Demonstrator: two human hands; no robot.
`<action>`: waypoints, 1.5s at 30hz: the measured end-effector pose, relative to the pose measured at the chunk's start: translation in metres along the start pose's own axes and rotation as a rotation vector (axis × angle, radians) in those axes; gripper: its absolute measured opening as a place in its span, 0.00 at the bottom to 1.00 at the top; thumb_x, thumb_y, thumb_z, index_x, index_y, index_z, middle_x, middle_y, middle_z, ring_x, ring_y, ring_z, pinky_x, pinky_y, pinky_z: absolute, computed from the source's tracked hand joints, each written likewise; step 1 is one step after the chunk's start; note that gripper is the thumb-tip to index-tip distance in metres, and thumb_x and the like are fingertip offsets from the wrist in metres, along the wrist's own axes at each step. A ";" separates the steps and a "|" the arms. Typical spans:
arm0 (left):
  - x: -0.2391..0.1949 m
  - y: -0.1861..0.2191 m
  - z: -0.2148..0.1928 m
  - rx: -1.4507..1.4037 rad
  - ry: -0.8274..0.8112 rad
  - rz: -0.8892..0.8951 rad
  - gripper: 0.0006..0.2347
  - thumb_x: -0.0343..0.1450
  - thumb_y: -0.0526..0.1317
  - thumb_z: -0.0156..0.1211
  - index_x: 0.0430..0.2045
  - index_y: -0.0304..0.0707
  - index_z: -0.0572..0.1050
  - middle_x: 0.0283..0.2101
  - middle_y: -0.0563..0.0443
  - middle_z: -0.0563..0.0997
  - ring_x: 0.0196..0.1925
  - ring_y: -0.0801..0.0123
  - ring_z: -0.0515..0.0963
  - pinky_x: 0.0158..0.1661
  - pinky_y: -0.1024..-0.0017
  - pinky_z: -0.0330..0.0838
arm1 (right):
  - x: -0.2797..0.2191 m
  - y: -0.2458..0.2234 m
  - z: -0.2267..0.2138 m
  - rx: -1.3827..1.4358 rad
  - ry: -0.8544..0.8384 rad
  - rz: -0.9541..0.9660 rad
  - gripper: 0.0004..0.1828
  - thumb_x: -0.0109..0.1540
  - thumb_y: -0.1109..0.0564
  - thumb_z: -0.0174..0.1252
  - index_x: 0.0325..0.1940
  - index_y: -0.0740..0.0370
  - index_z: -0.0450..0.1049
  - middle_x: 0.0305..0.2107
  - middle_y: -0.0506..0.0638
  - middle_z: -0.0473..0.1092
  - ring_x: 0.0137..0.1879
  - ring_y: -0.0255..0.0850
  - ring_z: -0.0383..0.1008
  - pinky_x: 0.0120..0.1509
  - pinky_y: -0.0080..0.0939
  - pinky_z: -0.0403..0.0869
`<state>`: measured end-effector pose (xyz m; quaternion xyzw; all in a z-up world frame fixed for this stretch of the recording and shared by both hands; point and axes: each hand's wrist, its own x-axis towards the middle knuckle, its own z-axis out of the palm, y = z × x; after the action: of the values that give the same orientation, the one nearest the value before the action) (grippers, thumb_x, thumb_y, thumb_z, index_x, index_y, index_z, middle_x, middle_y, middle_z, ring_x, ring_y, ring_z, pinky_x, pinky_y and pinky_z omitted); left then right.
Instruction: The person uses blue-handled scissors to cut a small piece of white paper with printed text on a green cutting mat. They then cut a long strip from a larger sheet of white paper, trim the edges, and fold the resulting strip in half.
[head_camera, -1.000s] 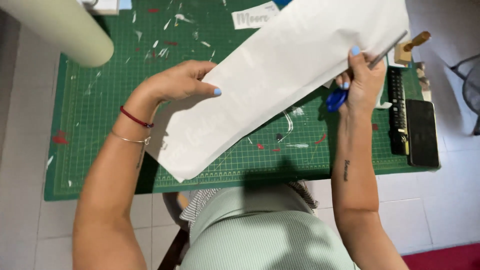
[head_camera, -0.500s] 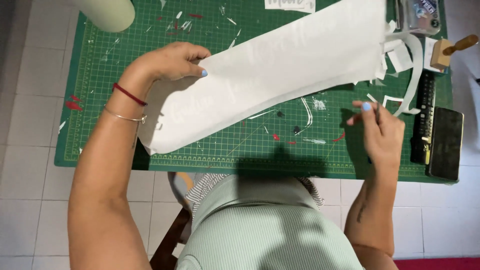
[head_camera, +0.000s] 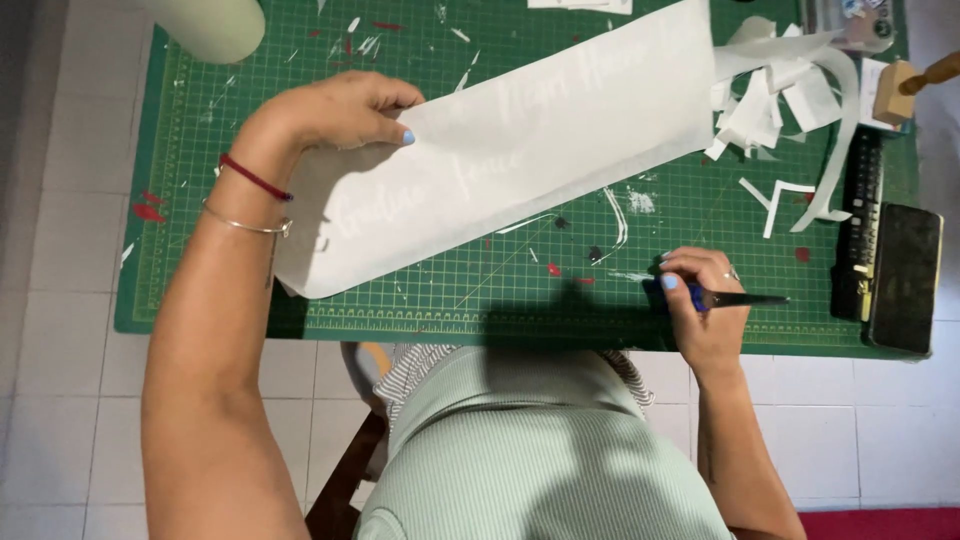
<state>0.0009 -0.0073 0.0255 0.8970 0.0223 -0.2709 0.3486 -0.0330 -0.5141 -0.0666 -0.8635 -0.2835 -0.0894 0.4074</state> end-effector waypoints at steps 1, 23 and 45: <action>0.001 -0.001 -0.001 0.024 0.002 0.029 0.03 0.79 0.38 0.57 0.40 0.48 0.79 0.38 0.58 0.76 0.41 0.68 0.70 0.41 0.65 0.62 | 0.001 -0.007 0.000 -0.089 -0.039 -0.019 0.18 0.75 0.49 0.52 0.50 0.66 0.79 0.47 0.59 0.76 0.61 0.55 0.73 0.68 0.54 0.71; -0.023 0.015 0.126 0.664 0.723 0.419 0.17 0.69 0.39 0.68 0.50 0.30 0.76 0.57 0.36 0.80 0.53 0.44 0.80 0.48 0.50 0.76 | 0.125 -0.059 0.049 -0.508 -0.352 -0.106 0.12 0.72 0.44 0.52 0.51 0.48 0.77 0.33 0.55 0.68 0.42 0.56 0.71 0.39 0.59 0.67; -0.136 -0.067 0.185 0.528 0.538 -0.059 0.33 0.84 0.60 0.28 0.80 0.34 0.45 0.84 0.41 0.42 0.85 0.52 0.39 0.79 0.51 0.34 | 0.206 -0.045 0.182 0.894 -0.147 0.315 0.19 0.75 0.40 0.52 0.42 0.57 0.72 0.22 0.47 0.72 0.26 0.33 0.69 0.30 0.30 0.65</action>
<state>-0.2179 -0.0542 -0.0604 0.9940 0.0682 -0.0318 0.0792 0.0975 -0.2685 -0.0769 -0.6400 -0.1880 0.1654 0.7265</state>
